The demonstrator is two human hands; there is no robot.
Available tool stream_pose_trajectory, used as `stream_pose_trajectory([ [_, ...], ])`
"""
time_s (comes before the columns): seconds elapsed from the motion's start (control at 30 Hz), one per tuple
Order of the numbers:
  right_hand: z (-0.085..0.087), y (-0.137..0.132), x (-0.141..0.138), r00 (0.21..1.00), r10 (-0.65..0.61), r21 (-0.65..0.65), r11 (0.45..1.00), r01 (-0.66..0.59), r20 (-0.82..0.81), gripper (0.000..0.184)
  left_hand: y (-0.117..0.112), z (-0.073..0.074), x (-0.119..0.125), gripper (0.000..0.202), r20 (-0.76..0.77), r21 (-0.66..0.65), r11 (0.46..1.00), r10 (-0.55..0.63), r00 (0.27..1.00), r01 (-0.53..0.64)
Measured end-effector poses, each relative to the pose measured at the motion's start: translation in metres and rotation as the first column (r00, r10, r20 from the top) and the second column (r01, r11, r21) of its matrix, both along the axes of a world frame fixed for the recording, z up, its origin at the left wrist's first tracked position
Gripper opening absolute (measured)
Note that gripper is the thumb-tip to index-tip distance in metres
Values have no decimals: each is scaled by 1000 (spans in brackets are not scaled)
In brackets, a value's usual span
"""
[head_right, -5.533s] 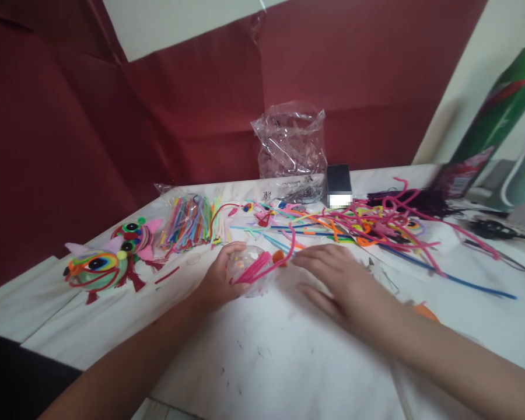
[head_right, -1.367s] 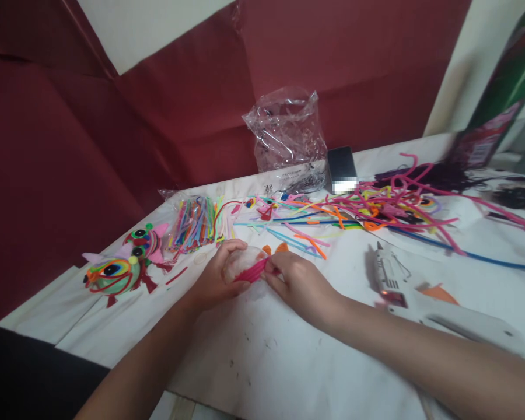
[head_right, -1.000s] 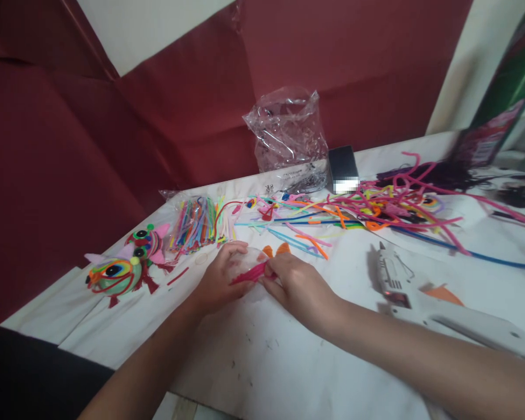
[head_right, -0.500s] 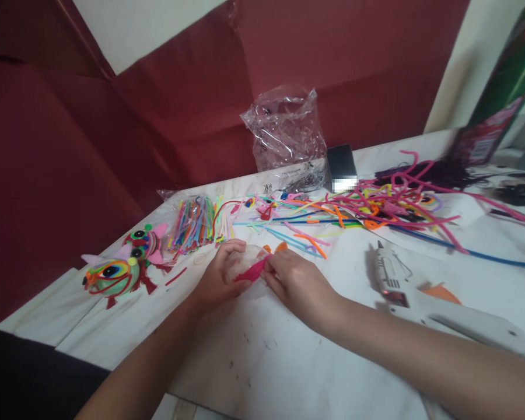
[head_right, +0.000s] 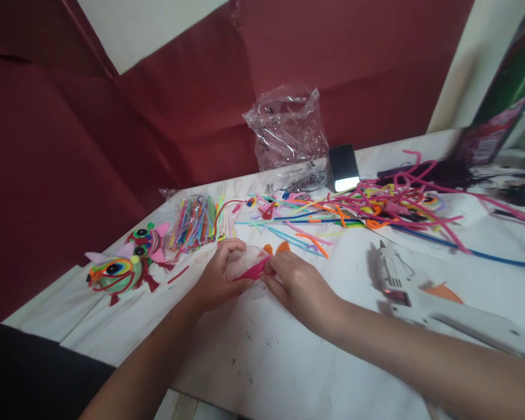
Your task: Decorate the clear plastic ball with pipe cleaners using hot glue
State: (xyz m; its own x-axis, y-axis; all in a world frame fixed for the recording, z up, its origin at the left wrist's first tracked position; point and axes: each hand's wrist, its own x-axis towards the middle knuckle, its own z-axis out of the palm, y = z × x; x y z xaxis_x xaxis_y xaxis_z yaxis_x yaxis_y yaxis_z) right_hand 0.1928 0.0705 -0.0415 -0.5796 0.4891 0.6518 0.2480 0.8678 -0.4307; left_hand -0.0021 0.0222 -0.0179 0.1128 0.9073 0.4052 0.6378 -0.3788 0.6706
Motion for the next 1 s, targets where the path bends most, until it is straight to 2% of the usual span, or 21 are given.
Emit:
stream_pose_trajectory([
  [0.33, 0, 4, -1, 1000, -3, -186, 983, 3, 1, 13, 0, 1, -1, 52, -6, 6, 1000, -9, 1000, 9],
  [0.53, 2, -1, -3, 999, -37, -199, 979, 36, 1, 12, -2, 7, -1, 55, -67, -42, 996, -79, 995, 77],
  [0.73, 0, -2, -5, 999, -47, -189, 981, 41, -27, 11, -4, 4, 5, 55, -15, -128, 990, 62, 998, -64],
  [0.87, 0, 1, -3, 1000, -23, -268, 963, 17, -19, 10, -4, 5, 4, 55, 65, -192, 979, 78, 995, -64],
  [1.0, 2, 2, -3, 1000, -9, -297, 955, 7, -6, 15, -5, 7, 3, 55, 60, -199, 978, 69, 996, -56],
])
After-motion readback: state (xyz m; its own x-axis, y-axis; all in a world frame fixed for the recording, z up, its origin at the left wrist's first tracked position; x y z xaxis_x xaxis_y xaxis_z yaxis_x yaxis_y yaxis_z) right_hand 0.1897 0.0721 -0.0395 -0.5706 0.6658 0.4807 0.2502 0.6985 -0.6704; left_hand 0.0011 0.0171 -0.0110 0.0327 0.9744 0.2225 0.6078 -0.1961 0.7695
